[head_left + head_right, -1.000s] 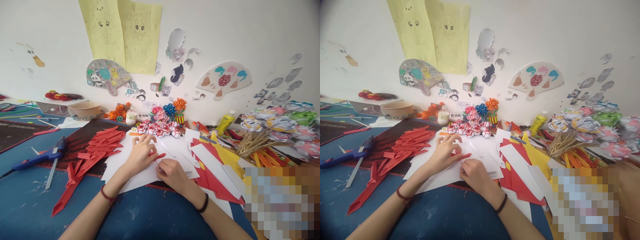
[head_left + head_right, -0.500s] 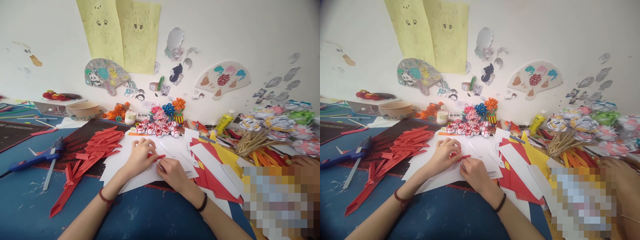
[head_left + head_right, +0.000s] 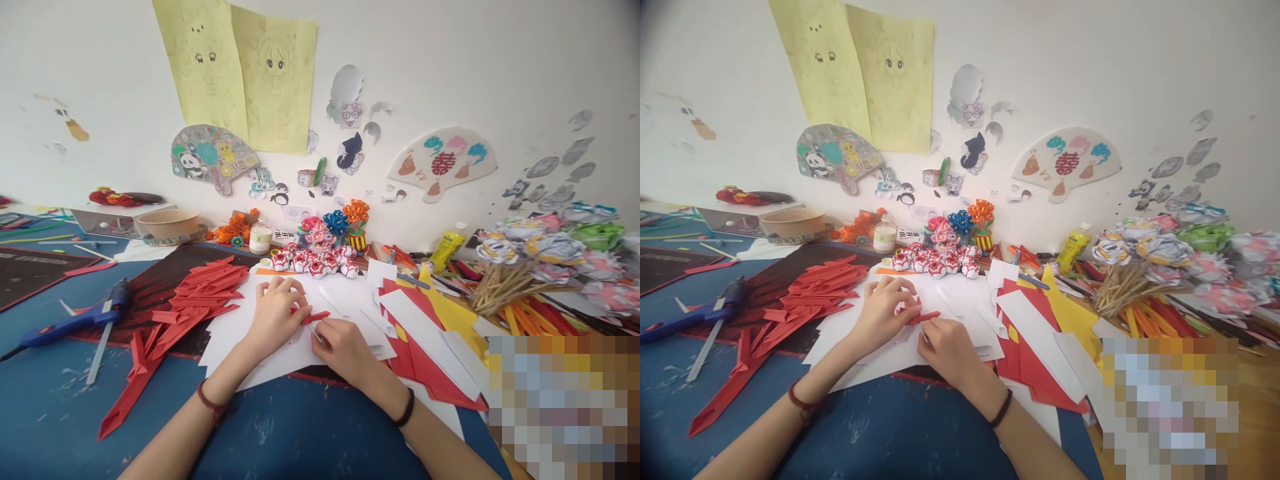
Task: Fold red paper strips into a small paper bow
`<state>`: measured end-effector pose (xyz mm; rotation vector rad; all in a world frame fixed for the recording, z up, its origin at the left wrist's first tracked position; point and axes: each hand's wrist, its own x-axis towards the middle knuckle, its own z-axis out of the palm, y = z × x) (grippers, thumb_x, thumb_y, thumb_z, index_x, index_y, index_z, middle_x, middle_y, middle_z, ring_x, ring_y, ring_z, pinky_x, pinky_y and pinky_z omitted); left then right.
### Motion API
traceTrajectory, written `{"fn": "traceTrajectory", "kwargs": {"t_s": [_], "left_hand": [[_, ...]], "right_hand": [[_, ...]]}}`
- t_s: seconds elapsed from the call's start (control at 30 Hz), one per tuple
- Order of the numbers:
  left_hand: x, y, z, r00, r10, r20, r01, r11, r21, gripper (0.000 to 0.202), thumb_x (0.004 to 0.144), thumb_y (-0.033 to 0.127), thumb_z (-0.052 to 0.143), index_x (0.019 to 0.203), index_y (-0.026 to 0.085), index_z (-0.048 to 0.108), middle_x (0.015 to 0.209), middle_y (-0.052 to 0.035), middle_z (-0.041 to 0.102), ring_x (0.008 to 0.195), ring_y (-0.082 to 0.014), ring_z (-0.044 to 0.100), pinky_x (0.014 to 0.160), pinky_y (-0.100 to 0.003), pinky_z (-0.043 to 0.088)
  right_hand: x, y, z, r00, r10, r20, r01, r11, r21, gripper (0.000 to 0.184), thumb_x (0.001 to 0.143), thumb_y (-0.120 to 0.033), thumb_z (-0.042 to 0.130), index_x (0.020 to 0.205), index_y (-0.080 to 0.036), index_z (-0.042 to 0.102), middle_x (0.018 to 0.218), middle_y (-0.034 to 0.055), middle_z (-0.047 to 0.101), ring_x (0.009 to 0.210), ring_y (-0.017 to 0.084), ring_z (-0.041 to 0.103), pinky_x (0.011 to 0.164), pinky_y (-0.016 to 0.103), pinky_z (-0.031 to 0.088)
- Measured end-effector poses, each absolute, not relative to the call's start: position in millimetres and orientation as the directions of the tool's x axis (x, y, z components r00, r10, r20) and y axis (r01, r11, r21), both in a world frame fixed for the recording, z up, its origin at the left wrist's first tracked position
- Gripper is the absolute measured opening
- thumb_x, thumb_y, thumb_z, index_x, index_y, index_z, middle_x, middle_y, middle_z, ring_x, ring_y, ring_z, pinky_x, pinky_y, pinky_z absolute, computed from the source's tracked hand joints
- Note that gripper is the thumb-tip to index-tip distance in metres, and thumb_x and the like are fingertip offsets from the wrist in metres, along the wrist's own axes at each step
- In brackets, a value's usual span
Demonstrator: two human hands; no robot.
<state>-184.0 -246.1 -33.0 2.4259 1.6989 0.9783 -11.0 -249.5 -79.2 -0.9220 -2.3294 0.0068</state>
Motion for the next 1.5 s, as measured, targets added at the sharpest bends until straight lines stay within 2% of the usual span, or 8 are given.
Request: {"fn": "traceTrajectory", "kwargs": {"t_s": [0.33,0.57,0.73,0.83,0.97,1.23,1.37,1.5], "left_hand": [[-185.4,-244.4,-35.1,0.21,0.862,0.461,0.805,-0.42,0.418,0.022,0.088,0.037,0.053,0.076,0.022,0.065,0.101,-0.0012,0.063,0.095,-0.0217,0.052,0.086,-0.041,0.032],[-192.1,-244.8,-36.9,0.231,0.875,0.425,0.78,-0.428,0.457,0.02,0.084,0.039,0.058,0.093,0.022,0.061,0.1,-0.0031,0.063,0.091,-0.0214,0.057,0.077,-0.033,0.041],[-199.0,-245.5,-34.5,0.293,0.902,0.318,0.746,-0.424,0.513,0.013,0.08,0.032,0.061,0.089,0.022,0.061,0.089,-0.0001,0.067,0.075,-0.0173,0.058,0.068,-0.028,0.043],[-197.2,-245.9,-36.8,0.318,0.89,0.327,0.713,-0.452,0.536,0.011,0.08,0.029,0.061,0.088,0.022,0.062,0.087,-0.0003,0.068,0.075,-0.0169,0.06,0.067,-0.026,0.043],[-192.4,-245.6,-40.2,0.314,0.899,0.305,0.681,-0.437,0.587,0.011,0.08,0.029,0.06,0.088,0.022,0.062,0.079,-0.0001,0.067,0.07,-0.0163,0.06,0.064,-0.025,0.044],[-183.6,-246.7,-41.8,0.356,0.865,0.355,0.563,-0.501,0.657,0.009,0.081,0.019,0.055,0.083,0.021,0.064,0.077,0.0006,0.068,0.071,-0.0148,0.061,0.07,-0.025,0.045],[-183.4,-246.1,-43.4,0.37,0.86,0.352,0.523,-0.506,0.686,0.01,0.081,0.017,0.056,0.084,0.021,0.064,0.078,0.001,0.068,0.072,-0.0143,0.062,0.071,-0.025,0.046],[-185.7,-245.8,-41.4,0.406,0.852,0.331,0.505,-0.51,0.696,0.012,0.082,0.016,0.054,0.087,0.021,0.064,0.082,0.0007,0.07,0.075,-0.0144,0.063,0.073,-0.025,0.046]], "right_hand": [[-8.7,-249.8,-80.6,-0.504,0.63,0.591,0.696,0.701,-0.153,0.022,0.081,-0.012,0.052,0.061,-0.019,0.049,0.058,-0.0013,0.052,0.053,0.013,0.047,0.056,0.026,0.033],[-7.5,-247.1,-81.3,-0.468,0.659,0.589,0.74,0.657,-0.146,0.023,0.082,-0.016,0.055,0.06,-0.019,0.051,0.058,-0.001,0.055,0.053,0.013,0.049,0.055,0.027,0.032],[-2.6,-243.2,-74.2,-0.399,0.726,0.559,0.77,0.597,-0.225,0.009,0.081,-0.019,0.06,0.072,-0.019,0.059,0.069,0.0011,0.062,0.062,0.016,0.057,0.058,0.027,0.037],[0.2,-240.7,-73.2,-0.377,0.747,0.548,0.762,0.586,-0.275,0.005,0.085,-0.024,0.061,0.083,-0.02,0.063,0.074,0.002,0.064,0.069,0.017,0.059,0.061,0.028,0.04],[2.0,-238.7,-75.7,-0.422,0.747,0.514,0.715,0.623,-0.318,0.004,0.087,-0.022,0.061,0.09,-0.02,0.063,0.081,0.0028,0.064,0.076,0.018,0.06,0.064,0.028,0.043],[-0.4,-240.7,-75.1,-0.493,0.701,0.515,0.669,0.684,-0.291,0.01,0.088,-0.012,0.055,0.081,-0.018,0.058,0.081,0.004,0.062,0.076,0.019,0.057,0.065,0.029,0.044],[-0.5,-239.9,-74.2,-0.512,0.69,0.512,0.682,0.689,-0.245,0.009,0.089,-0.013,0.054,0.082,-0.018,0.057,0.08,0.0044,0.062,0.075,0.019,0.056,0.065,0.03,0.043],[1.4,-237.2,-76.5,-0.505,0.698,0.507,0.681,0.683,-0.263,0.01,0.088,-0.011,0.055,0.081,-0.018,0.058,0.081,0.0042,0.063,0.076,0.019,0.057,0.066,0.029,0.043]]}}
